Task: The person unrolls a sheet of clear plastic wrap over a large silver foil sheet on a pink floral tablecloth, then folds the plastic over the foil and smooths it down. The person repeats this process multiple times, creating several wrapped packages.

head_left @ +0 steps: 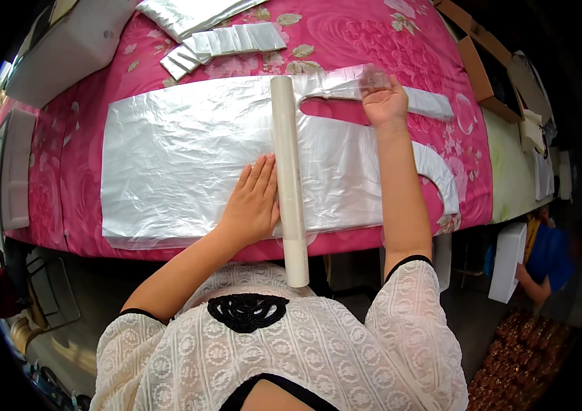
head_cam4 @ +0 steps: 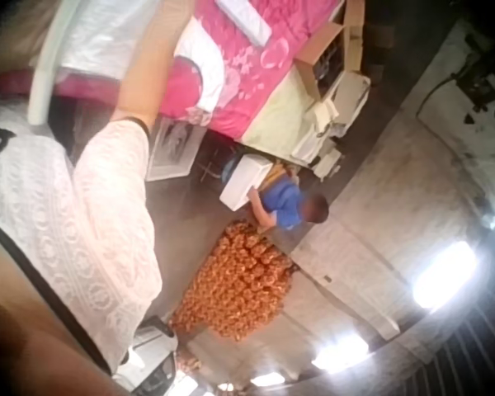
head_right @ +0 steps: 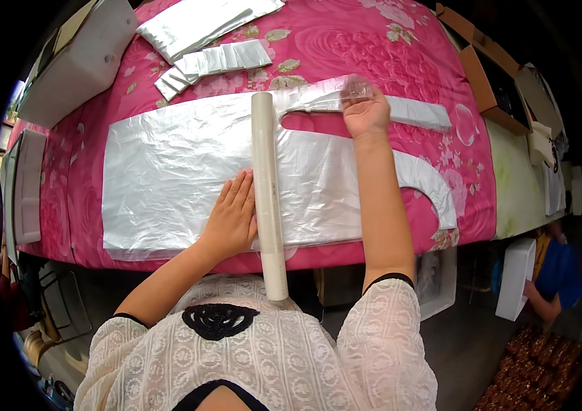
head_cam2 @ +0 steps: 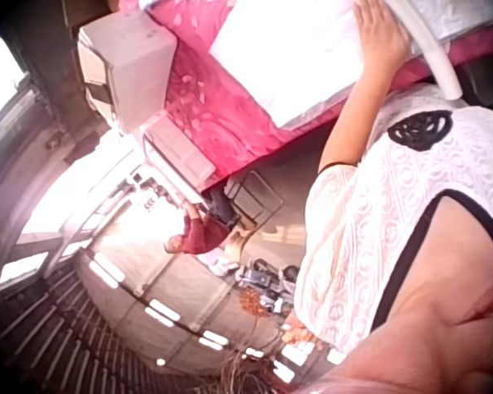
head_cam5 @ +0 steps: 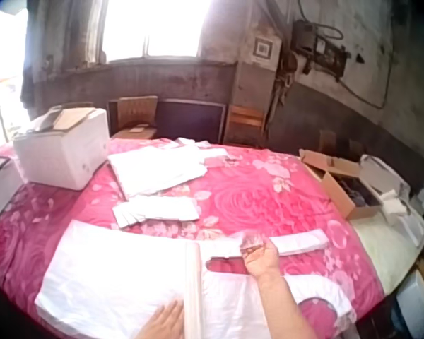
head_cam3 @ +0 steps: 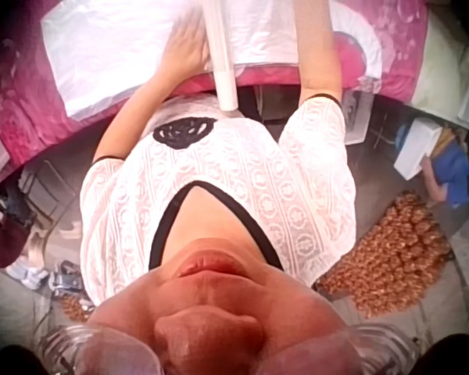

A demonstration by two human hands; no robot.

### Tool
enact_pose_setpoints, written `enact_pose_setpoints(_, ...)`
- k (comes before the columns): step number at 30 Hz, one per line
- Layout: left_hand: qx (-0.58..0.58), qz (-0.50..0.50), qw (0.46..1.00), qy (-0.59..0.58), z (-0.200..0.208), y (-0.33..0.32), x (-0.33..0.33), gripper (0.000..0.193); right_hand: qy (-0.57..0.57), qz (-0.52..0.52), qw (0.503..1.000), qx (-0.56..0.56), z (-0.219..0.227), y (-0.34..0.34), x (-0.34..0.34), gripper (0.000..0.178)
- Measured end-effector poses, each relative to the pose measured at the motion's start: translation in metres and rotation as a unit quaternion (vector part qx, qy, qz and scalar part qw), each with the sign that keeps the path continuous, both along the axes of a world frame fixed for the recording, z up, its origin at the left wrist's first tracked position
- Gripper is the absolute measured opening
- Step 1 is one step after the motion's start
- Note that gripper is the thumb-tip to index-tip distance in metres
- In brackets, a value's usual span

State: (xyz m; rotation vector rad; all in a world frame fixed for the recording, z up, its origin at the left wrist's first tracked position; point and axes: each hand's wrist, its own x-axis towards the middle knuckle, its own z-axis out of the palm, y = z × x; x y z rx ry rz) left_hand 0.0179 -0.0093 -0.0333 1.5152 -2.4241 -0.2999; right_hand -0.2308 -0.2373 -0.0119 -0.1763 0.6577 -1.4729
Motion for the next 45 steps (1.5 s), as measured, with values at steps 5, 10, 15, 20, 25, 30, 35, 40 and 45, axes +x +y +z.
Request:
enact_pose_setpoints(5, -0.014, -0.001, 1.000, -0.009, -0.004, 0.000, -0.002, 0.063, 0.040, -0.113, 0.986, -0.114, 0.050, -0.012, -0.075, 0.040)
enact_pose_setpoints(10, -0.013, 0.001, 1.000, -0.013, -0.007, 0.000, -0.001, 0.065, 0.226, -0.026, 0.941, -0.251, 0.098, 0.015, 0.021, 0.037)
enact_pose_setpoints(15, -0.033, -0.017, 0.999, 0.030, -0.008, -0.002, 0.001, 0.060, 0.475, 0.086, 0.792, -0.374, 0.070, 0.071, 0.211, 0.060)
enact_pose_setpoints(20, -0.130, -0.023, 0.991, 0.029, -0.023, -0.001, 0.003, 0.061, 0.605, 0.336, 0.603, -0.396, 0.039, 0.135, 0.348, 0.074)
enact_pose_setpoints(25, -0.050, -0.033, 0.998, 0.026, -0.021, -0.002, -0.002, 0.067, 0.610, 0.405, 0.530, -0.429, 0.011, 0.176, 0.421, 0.090)
enact_pose_setpoints(30, -0.048, -0.013, 0.994, 0.092, -0.018, 0.002, 0.011, 0.067, 0.552, 0.364, 0.525, -0.535, 0.033, 0.193, 0.427, 0.089)
enact_pose_setpoints(35, 0.119, -0.016, 0.972, 0.200, 0.013, 0.032, 0.085, 0.057, 0.553, 0.234, 0.607, -0.520, 0.030, 0.163, 0.365, 0.034)
enact_pose_setpoints(40, -0.102, 0.137, 0.965, 0.201, 0.031, 0.071, 0.185, 0.036, 0.731, 0.258, 0.474, -0.418, 0.019, 0.136, 0.321, 0.025)
enact_pose_setpoints(45, -0.161, 0.308, 0.925, 0.153, 0.020, 0.061, 0.239, 0.035, 0.754, 0.279, 0.474, -0.360, -0.005, 0.136, 0.323, 0.015)
